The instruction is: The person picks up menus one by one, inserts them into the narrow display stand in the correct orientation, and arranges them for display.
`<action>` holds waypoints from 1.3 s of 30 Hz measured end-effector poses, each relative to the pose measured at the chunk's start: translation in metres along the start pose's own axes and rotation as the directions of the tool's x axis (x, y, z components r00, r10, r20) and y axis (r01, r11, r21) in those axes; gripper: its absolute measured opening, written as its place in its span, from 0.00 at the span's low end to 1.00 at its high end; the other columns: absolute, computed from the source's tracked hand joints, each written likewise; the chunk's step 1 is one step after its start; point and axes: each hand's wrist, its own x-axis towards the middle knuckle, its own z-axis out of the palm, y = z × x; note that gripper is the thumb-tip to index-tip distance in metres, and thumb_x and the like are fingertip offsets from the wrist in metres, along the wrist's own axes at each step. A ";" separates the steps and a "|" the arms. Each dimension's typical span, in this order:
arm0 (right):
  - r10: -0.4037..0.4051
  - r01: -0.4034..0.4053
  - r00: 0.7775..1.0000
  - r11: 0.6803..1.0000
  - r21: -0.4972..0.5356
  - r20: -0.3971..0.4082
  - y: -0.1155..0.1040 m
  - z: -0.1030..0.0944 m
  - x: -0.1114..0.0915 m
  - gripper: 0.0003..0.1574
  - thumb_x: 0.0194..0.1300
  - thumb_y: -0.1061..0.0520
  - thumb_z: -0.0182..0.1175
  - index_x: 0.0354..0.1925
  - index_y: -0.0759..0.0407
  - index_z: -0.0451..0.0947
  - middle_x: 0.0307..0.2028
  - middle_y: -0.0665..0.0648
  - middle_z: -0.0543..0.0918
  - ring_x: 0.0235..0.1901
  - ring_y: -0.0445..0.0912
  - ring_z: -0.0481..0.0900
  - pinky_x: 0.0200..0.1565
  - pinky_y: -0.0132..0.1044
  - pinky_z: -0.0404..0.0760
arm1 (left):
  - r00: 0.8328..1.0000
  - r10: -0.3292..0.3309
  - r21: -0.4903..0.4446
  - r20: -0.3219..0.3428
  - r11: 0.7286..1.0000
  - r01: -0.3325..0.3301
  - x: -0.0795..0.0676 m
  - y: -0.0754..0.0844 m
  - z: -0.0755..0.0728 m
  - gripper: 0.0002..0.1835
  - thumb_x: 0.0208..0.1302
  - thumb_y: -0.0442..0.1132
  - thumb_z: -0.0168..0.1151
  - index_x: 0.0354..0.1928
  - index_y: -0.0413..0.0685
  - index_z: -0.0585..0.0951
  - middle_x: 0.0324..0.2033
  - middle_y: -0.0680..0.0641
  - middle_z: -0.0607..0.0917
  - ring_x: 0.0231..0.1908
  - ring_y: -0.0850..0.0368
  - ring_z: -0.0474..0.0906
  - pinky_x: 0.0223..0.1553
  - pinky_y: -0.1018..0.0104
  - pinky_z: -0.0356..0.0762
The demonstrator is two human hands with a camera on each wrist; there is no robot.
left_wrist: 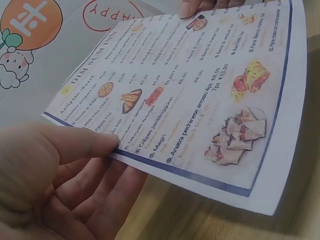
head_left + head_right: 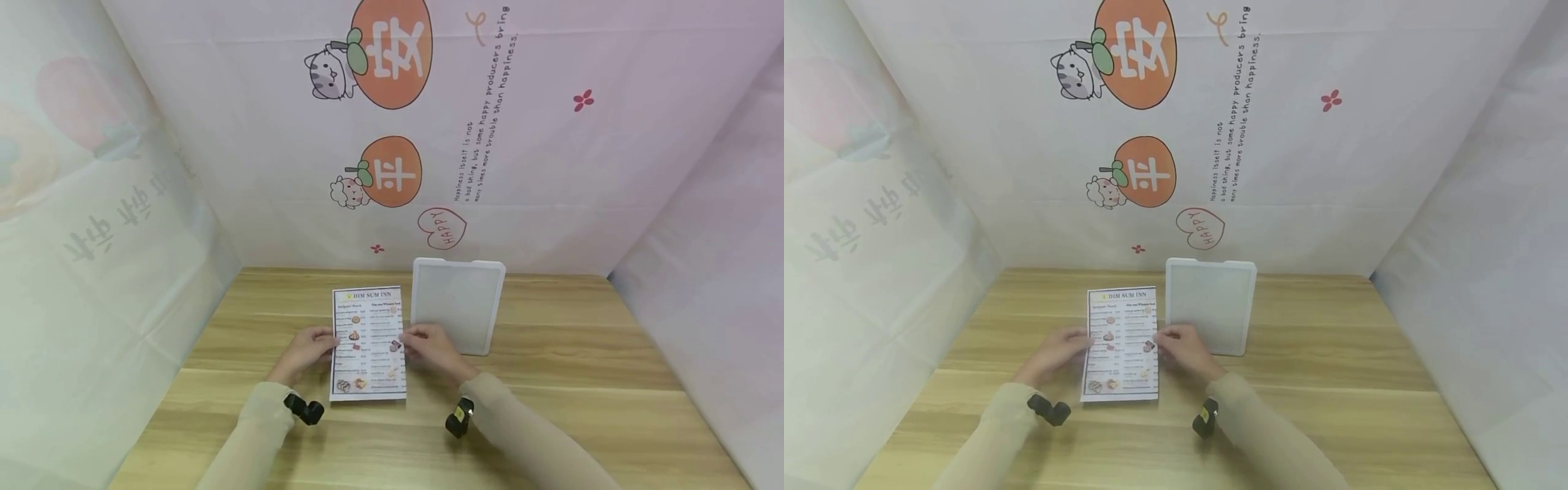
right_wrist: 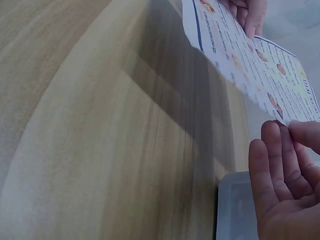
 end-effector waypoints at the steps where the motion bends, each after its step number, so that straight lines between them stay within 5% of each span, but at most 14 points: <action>1: -0.017 0.016 1.000 1.000 -0.020 -0.007 -0.002 -0.001 0.000 0.13 0.70 0.55 0.63 0.43 0.64 0.84 0.36 0.56 0.86 0.36 0.48 0.83 0.45 0.45 0.85 | 1.000 0.005 -0.001 0.002 1.000 -0.005 0.000 0.001 0.000 0.21 0.70 0.35 0.62 0.61 0.30 0.75 0.47 0.38 0.85 0.45 0.48 0.84 0.48 0.57 0.84; 7: -0.065 0.064 0.998 0.995 -0.071 -0.017 -0.010 -0.006 0.002 0.12 0.70 0.55 0.63 0.42 0.63 0.84 0.37 0.56 0.86 0.38 0.51 0.84 0.48 0.50 0.84 | 0.999 0.030 -0.034 0.021 0.999 -0.029 -0.002 0.007 0.001 0.19 0.70 0.34 0.62 0.59 0.31 0.77 0.48 0.38 0.85 0.48 0.47 0.84 0.52 0.56 0.82; 19: -0.142 0.129 0.987 0.979 -0.160 -0.074 -0.029 -0.020 0.007 0.10 0.69 0.52 0.65 0.38 0.58 0.85 0.35 0.52 0.86 0.36 0.45 0.83 0.40 0.36 0.83 | 0.998 0.057 -0.076 0.012 0.996 -0.056 0.006 0.017 0.001 0.22 0.71 0.40 0.63 0.61 0.34 0.77 0.51 0.38 0.85 0.48 0.49 0.85 0.58 0.51 0.77; 27: -0.176 0.165 0.981 0.978 -0.126 -0.086 -0.039 -0.029 0.004 0.10 0.71 0.53 0.64 0.41 0.60 0.85 0.38 0.54 0.86 0.38 0.46 0.85 0.44 0.38 0.85 | 0.995 0.097 -0.086 -0.001 0.992 -0.097 0.007 0.033 0.003 0.23 0.70 0.41 0.64 0.61 0.36 0.77 0.53 0.38 0.84 0.52 0.48 0.83 0.57 0.56 0.78; 39: -0.216 0.189 0.970 0.958 -0.217 -0.111 -0.063 -0.052 -0.004 0.14 0.72 0.46 0.62 0.43 0.55 0.84 0.42 0.52 0.87 0.43 0.46 0.85 0.50 0.43 0.83 | 0.981 0.190 -0.029 0.025 0.981 -0.189 0.006 0.065 0.010 0.20 0.69 0.43 0.66 0.57 0.38 0.81 0.51 0.40 0.85 0.51 0.49 0.84 0.57 0.56 0.78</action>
